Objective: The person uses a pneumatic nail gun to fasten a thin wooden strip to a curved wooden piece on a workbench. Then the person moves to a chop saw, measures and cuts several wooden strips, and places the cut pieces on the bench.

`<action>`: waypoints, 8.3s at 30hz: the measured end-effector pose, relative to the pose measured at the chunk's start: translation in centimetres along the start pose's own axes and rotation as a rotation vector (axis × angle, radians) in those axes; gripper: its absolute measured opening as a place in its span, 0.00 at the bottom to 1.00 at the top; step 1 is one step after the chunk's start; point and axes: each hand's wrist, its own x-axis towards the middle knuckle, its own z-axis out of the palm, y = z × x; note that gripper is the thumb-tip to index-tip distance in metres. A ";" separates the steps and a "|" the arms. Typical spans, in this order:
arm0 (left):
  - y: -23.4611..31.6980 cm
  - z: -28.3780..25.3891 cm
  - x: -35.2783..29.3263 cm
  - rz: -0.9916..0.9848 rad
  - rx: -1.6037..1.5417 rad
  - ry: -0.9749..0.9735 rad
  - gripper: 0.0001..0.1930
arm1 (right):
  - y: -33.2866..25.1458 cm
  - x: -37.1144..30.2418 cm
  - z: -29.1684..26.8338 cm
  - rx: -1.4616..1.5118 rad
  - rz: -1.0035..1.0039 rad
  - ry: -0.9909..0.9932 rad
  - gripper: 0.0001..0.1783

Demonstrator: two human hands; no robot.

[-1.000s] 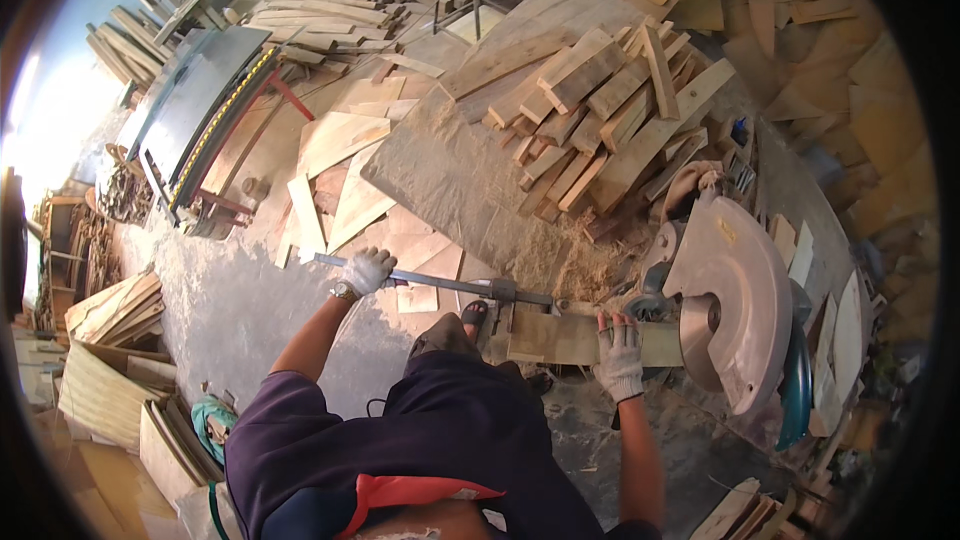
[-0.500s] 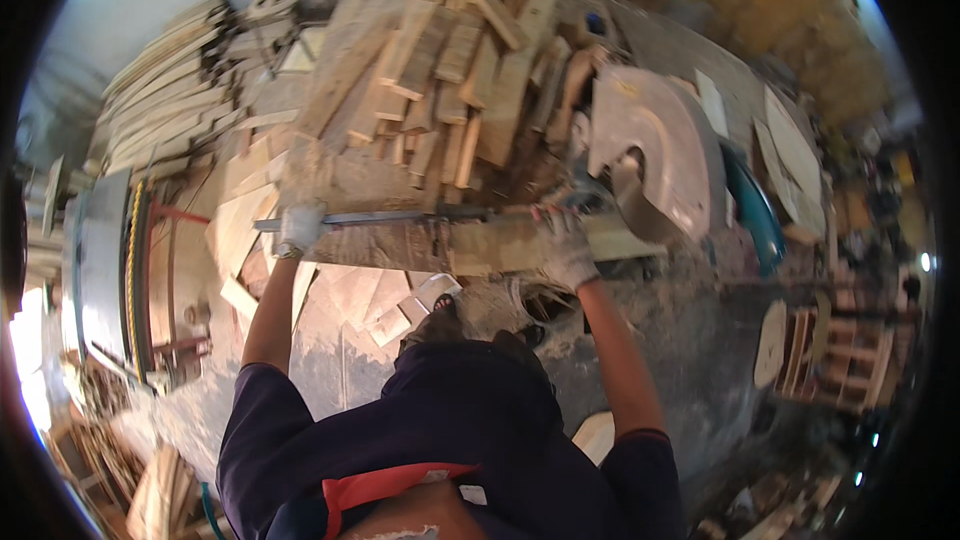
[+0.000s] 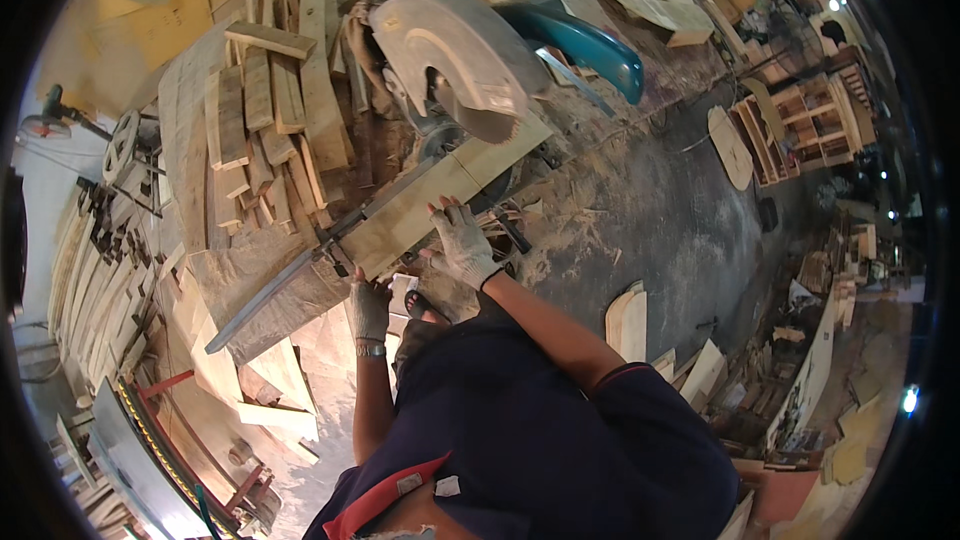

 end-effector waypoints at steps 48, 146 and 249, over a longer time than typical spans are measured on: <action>-15.9 43.9 4.5 0.571 0.797 -0.050 0.24 | 53.5 10.5 -19.6 0.535 0.610 0.424 0.22; 0.6 15.9 1.0 0.778 1.939 0.340 0.67 | 7.3 4.0 -31.4 0.261 0.179 -0.064 0.32; -19.1 40.1 10.6 -0.283 -0.478 0.403 0.28 | 59.5 17.2 -23.0 0.313 0.438 0.248 0.24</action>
